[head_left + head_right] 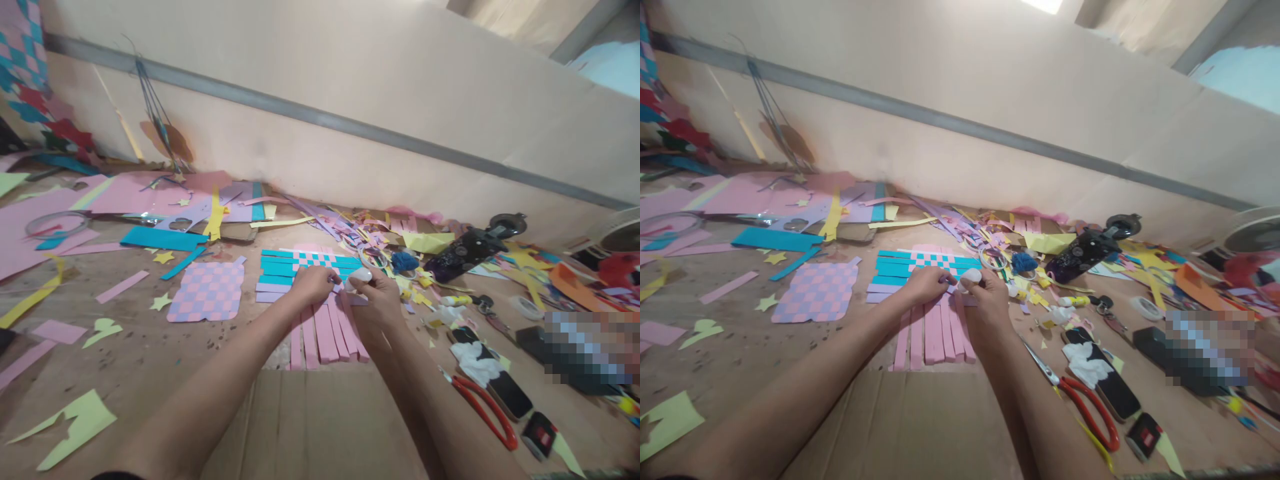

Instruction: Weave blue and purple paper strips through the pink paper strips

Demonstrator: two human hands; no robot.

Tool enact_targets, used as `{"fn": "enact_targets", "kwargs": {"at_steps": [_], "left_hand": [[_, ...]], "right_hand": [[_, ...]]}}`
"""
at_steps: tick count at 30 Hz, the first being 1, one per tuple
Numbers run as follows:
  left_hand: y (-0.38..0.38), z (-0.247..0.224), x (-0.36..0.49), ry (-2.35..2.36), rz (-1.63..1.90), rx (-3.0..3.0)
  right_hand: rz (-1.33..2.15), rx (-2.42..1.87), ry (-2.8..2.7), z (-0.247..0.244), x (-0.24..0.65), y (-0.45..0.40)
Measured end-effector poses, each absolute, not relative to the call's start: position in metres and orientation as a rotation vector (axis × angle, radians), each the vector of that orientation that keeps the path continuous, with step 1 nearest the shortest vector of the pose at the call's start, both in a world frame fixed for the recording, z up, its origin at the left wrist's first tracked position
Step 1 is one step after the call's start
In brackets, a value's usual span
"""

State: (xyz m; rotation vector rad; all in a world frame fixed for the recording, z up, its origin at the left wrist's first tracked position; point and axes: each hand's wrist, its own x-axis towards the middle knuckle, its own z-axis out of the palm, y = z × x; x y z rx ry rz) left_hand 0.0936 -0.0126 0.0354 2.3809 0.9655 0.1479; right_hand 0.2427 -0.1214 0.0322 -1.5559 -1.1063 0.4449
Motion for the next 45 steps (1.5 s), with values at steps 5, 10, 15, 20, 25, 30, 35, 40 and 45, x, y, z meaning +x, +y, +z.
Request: {"fn": "enact_targets", "kwargs": {"at_steps": [5, 10, 15, 20, 25, 30, 35, 40, 45], "left_hand": [[-0.013, 0.036, 0.093, 0.963, 0.153, 2.377], [-0.011, 0.034, 0.094, 0.964, 0.163, 2.379], [-0.011, 0.033, 0.094, 0.963, 0.175, 2.366], [-0.013, 0.036, 0.093, 0.959, 0.146, 2.370], [-0.013, 0.037, 0.092, 0.963, 0.146, 2.377], [-0.012, 0.037, 0.092, 0.960, 0.142, 2.375], [-0.013, 0.038, 0.092, 0.965, 0.131, 2.376], [-0.013, 0.039, 0.093, 0.974, 0.111, 2.381], [-0.014, 0.040, 0.092, 0.957, 0.114, 2.388]], "right_hand": [[0.462, -1.509, -1.047, 0.020, 0.246, -0.119], [0.524, -1.436, -0.987, 0.008, 0.243, -0.119], [0.493, -1.463, -1.016, 0.014, 0.242, -0.120], [0.418, -1.516, -1.080, 0.031, 0.240, -0.123], [0.471, -1.508, -1.020, 0.034, 0.242, -0.123], [0.547, -1.456, -0.988, 0.039, 0.247, -0.123], [0.702, -1.449, -0.943, 0.046, 0.249, -0.127], [0.785, -1.474, -0.986, 0.049, 0.252, -0.132], [0.697, -1.553, -1.099, 0.051, 0.253, -0.136]]}}
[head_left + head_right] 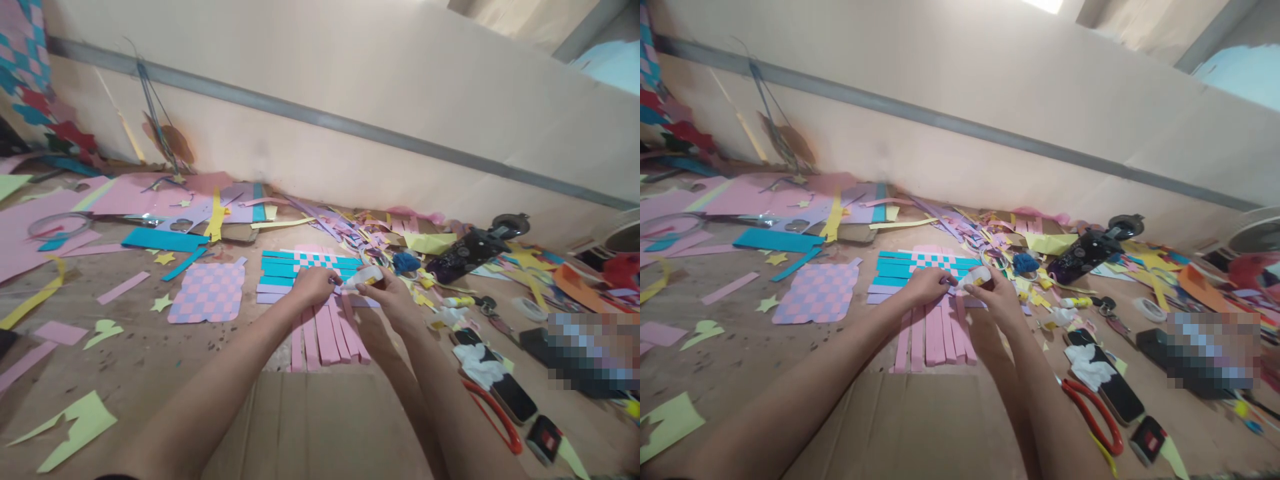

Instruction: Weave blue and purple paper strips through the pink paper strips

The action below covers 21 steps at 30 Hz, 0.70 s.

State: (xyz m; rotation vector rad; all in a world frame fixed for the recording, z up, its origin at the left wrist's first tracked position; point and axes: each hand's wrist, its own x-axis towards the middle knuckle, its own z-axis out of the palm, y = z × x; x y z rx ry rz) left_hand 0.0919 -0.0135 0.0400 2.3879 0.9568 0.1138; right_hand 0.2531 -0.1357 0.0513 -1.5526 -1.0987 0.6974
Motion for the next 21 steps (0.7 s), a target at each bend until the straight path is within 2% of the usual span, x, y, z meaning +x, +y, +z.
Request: {"fn": "enact_targets", "kwargs": {"at_steps": [5, 21], "left_hand": [[-0.014, 0.041, 0.091, 0.957, 0.114, 2.375], [-0.012, 0.032, 0.094, 0.953, 0.158, 2.376]], "right_hand": [[0.526, -1.624, -1.191, 0.046, 0.257, -0.135], [0.465, -1.610, -1.150, 0.034, 0.253, -0.128]]}}
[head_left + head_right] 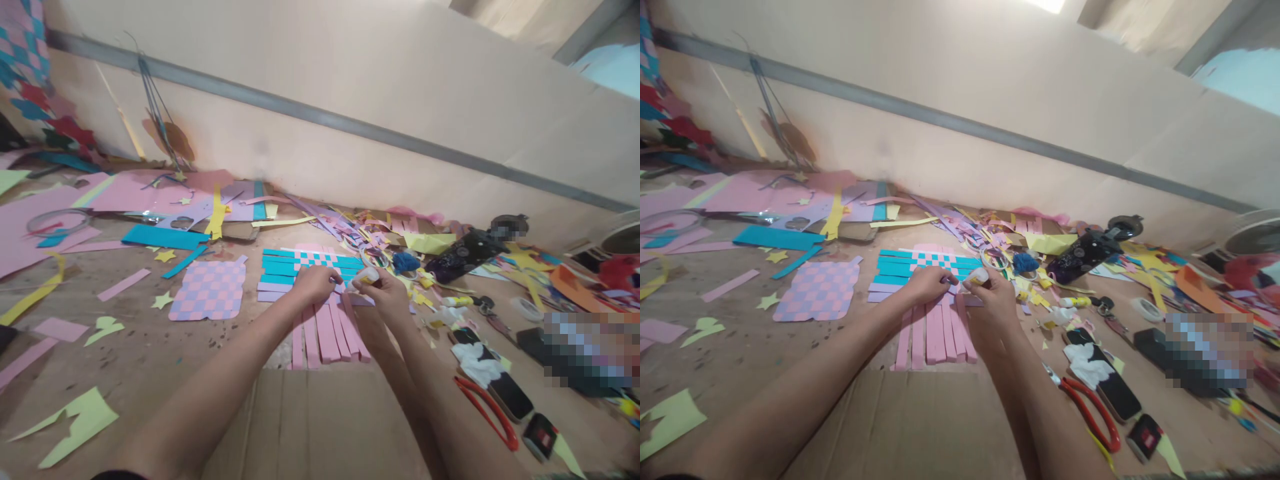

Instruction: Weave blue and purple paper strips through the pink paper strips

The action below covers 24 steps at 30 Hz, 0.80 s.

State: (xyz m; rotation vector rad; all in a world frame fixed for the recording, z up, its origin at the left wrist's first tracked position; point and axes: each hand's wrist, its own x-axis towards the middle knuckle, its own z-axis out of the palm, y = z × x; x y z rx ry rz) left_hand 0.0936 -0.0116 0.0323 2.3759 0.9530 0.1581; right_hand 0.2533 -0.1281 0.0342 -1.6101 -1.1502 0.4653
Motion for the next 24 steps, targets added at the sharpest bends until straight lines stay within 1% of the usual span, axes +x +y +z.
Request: {"fn": "enact_targets", "kwargs": {"at_steps": [7, 24], "left_hand": [[-0.0109, 0.0310, 0.0943, 0.945, 0.161, 2.380], [-0.0124, 0.0361, 0.0928, 0.948, 0.149, 2.391]], "right_hand": [[0.409, -1.623, -1.139, 0.0379, 0.2491, -0.1274], [0.436, -1.622, -1.099, 0.0366, 0.2449, -0.1268]]}}
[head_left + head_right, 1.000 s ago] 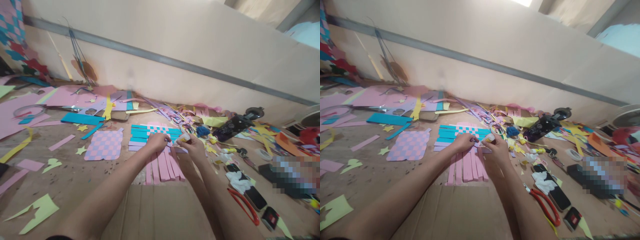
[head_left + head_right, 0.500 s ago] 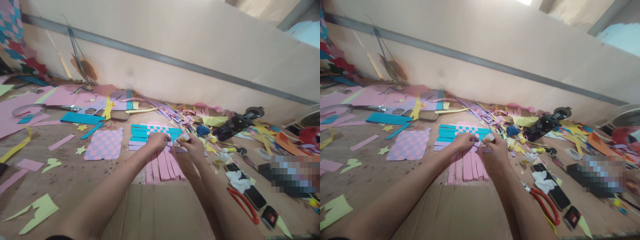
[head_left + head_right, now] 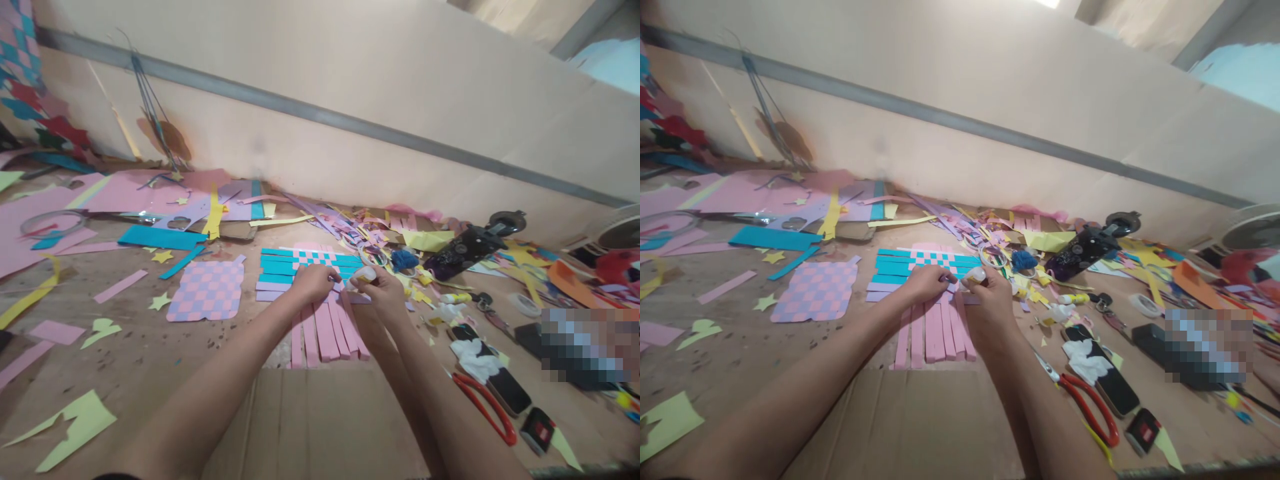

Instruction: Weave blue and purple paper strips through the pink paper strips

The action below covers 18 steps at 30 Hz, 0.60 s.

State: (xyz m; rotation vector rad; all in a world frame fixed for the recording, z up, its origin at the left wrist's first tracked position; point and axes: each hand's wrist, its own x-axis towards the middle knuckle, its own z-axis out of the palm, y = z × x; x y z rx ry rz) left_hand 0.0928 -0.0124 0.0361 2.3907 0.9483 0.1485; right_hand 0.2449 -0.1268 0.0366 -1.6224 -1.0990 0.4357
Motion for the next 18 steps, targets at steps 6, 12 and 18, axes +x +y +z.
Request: {"fn": "enact_targets", "kwargs": {"at_steps": [6, 12, 18], "left_hand": [[-0.0118, 0.0346, 0.0936, 0.949, 0.140, 2.400], [-0.0121, 0.0354, 0.0929, 0.947, 0.150, 2.403], [-0.0131, 0.0378, 0.0924, 0.955, 0.139, 2.389]], "right_hand": [[0.399, -1.637, -1.102, 0.0386, 0.2428, -0.1259], [0.407, -1.614, -1.108, 0.0353, 0.2461, -0.1257], [0.412, -1.603, -1.107, 0.0344, 0.2461, -0.1256]]}}
